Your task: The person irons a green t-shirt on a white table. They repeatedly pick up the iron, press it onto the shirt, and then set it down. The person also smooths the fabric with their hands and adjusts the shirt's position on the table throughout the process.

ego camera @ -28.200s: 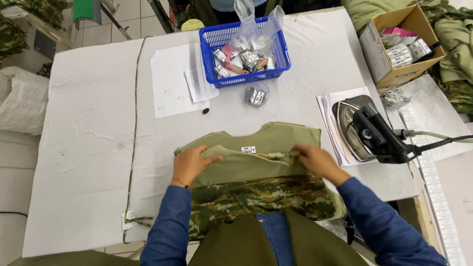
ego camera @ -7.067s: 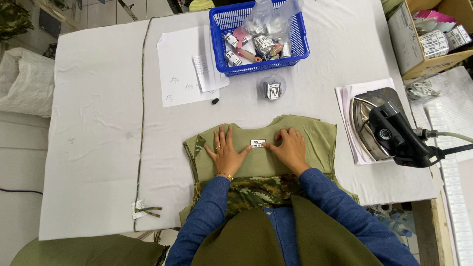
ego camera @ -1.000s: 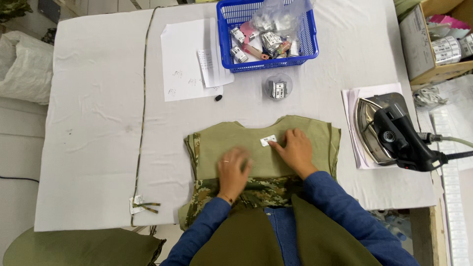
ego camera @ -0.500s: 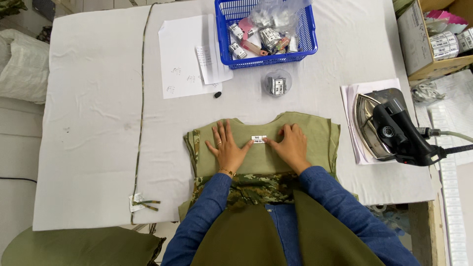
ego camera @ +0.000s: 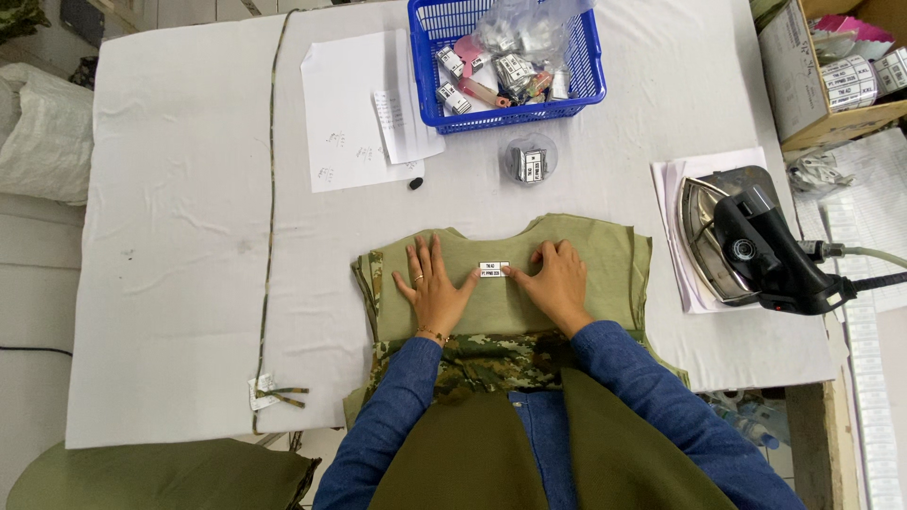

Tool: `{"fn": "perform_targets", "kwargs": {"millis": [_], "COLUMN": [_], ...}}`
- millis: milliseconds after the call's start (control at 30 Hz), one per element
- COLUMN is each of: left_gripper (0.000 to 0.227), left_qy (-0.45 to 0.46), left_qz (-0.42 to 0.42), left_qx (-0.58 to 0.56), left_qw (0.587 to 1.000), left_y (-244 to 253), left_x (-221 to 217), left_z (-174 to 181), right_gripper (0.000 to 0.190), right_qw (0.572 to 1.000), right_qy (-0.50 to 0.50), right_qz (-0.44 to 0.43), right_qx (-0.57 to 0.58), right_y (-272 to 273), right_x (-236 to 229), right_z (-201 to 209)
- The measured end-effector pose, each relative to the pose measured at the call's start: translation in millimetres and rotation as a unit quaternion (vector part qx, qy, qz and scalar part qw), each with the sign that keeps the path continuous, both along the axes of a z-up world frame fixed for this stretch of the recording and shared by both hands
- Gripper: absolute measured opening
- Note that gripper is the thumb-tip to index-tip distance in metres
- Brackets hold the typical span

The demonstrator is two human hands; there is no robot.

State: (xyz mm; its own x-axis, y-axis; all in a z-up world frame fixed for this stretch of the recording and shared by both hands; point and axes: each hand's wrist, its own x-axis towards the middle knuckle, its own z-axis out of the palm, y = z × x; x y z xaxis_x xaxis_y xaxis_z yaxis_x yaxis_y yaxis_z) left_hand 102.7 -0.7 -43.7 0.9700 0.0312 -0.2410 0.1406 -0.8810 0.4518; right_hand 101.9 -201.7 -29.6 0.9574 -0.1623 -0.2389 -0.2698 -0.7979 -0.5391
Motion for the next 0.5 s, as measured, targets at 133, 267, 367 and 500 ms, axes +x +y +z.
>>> {"fn": "perform_targets", "kwargs": {"millis": [133, 267, 367, 500], "left_gripper": [0.095, 0.09, 0.077, 0.066], "left_qy": [-0.002, -0.013, -0.019, 0.004], "left_qz": [-0.002, 0.016, 0.012, 0.018], "left_qx": [0.019, 0.037, 0.053, 0.097], "left_qw": [1.0, 0.999, 0.998, 0.995], "left_y": [-3.1, -12.4, -6.2, 30.3], "left_x": [-1.2, -2.4, -2.5, 7.8], "left_z": [2.6, 0.2, -4.7, 5.5], "right_gripper": [0.059, 0.051, 0.043, 0.049], "right_qw": [1.0, 0.998, 0.999, 0.863], "right_qy": [0.001, 0.007, -0.008, -0.189], "right_qz": [0.004, 0.034, 0.032, -0.066], "right_qx": [-0.019, -0.053, -0.016, -0.464], "right_y": [1.1, -1.7, -34.2, -186.1], "right_x": [1.1, 3.2, 2.6, 14.4], "right_z": [-5.1, -1.7, 30.0, 66.0]}}
